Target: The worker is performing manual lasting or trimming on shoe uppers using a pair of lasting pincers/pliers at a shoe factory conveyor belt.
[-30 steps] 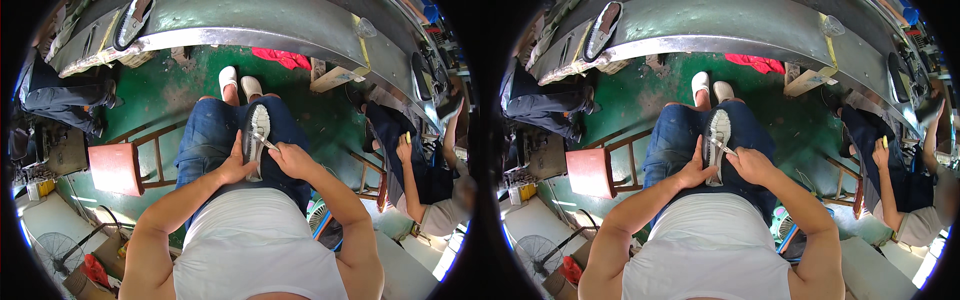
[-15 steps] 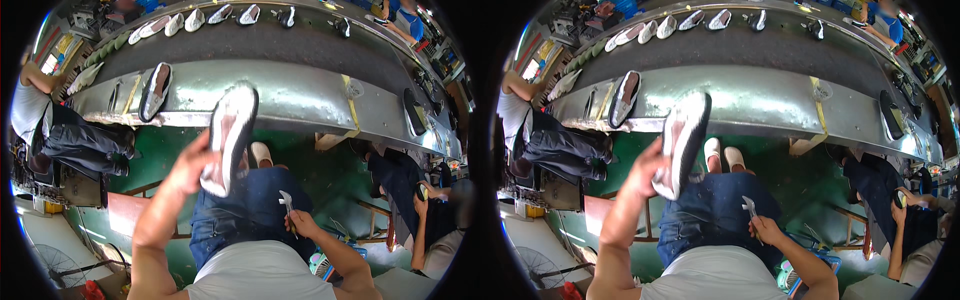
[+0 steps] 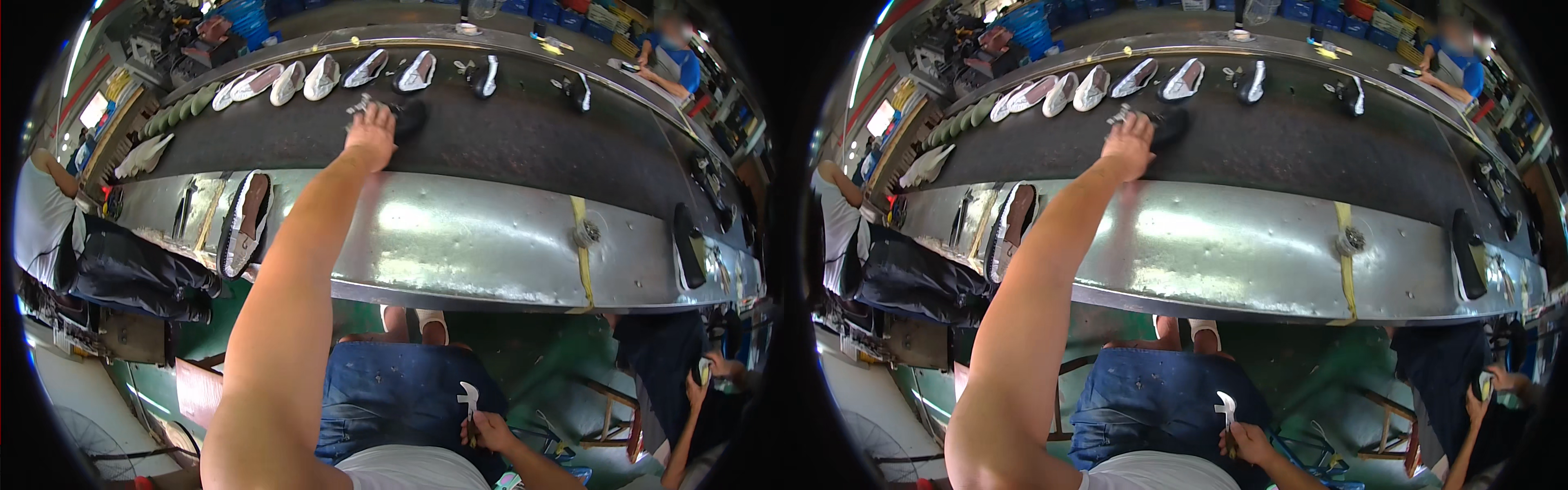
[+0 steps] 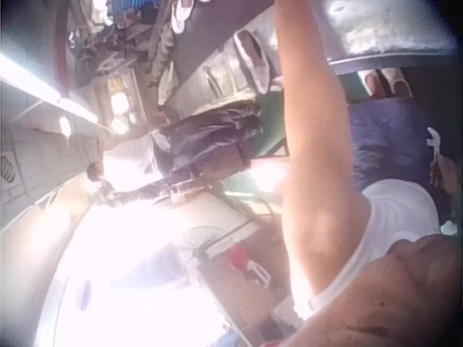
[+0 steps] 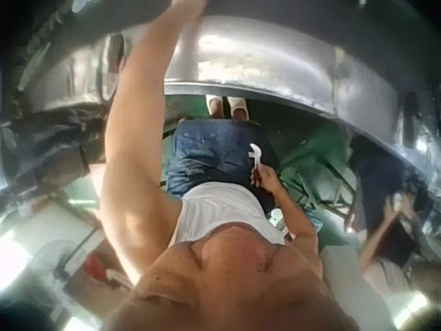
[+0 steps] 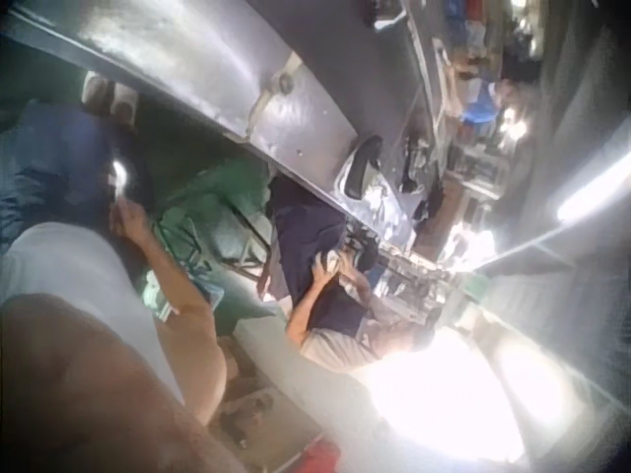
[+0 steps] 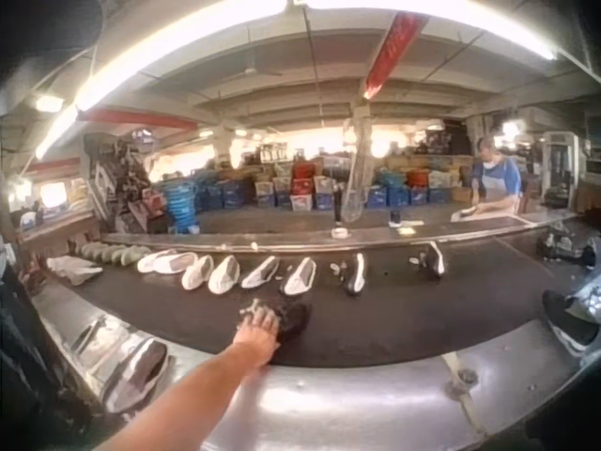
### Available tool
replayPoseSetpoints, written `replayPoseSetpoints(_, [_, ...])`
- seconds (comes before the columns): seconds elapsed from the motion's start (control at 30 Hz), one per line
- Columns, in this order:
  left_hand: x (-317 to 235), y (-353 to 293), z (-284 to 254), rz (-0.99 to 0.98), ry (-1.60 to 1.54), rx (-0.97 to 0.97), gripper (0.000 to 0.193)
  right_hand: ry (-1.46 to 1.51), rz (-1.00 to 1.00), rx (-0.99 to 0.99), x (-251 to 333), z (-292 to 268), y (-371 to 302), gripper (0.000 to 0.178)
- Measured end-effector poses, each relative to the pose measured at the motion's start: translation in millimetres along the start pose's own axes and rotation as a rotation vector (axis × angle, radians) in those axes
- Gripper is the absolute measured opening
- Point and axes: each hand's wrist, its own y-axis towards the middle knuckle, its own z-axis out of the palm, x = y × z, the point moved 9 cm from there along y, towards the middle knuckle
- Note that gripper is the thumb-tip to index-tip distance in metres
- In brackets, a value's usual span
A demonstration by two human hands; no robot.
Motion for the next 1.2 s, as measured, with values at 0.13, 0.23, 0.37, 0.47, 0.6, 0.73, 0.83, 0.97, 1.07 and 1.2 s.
replayPoseSetpoints(0.13, [13, -8, 5, 0.056, -0.302, -0.017, 0.046, 0.011, 0.032, 0.002, 2, 0, -2, 0.054])
replayPoseSetpoints(0.23, [86, -42, -10, 0.001, -0.601, -0.235, 0.036, -0.028, 0.052, -0.016, 25, 3, 2, 0.055])
replayPoseSetpoints(0.37, [187, -126, 14, -0.465, -0.208, 0.211, 0.073, -0.046, 0.05, -0.062, 20, 1, -2, 0.058])
replayPoseSetpoints(0.47, [266, -192, 85, -0.589, -0.706, 0.41, 0.085, -0.103, 0.012, -0.025, 20, 12, 0, 0.058])
replayPoseSetpoints(0.6, [233, -225, 46, -0.61, -1.298, 0.396, 0.082, -0.166, 0.002, -0.064, 18, 16, -3, 0.057])
replayPoseSetpoints(0.73, [140, -291, 0, -0.56, -2.02, 0.256, 0.078, -0.127, 0.023, -0.125, 7, 18, -5, 0.053])
replayPoseSetpoints(0.83, [33, -377, -28, -0.634, -2.298, 0.314, 0.07, -0.189, 0.031, -0.166, 17, 22, -10, 0.033])
replayPoseSetpoints(0.97, [-90, -459, -29, -0.588, -2.38, 0.303, 0.074, -0.467, -0.067, -0.136, 55, 46, -29, 0.026])
replayPoseSetpoints(1.07, [-142, -490, -7, -0.45, -2.191, 0.541, 0.064, -0.229, -0.179, -0.136, 66, 55, -42, 0.031])
replayPoseSetpoints(1.2, [-136, -485, -14, -0.347, -2.234, 0.439, 0.052, -0.517, -0.204, -0.157, 81, 87, -62, 0.031])
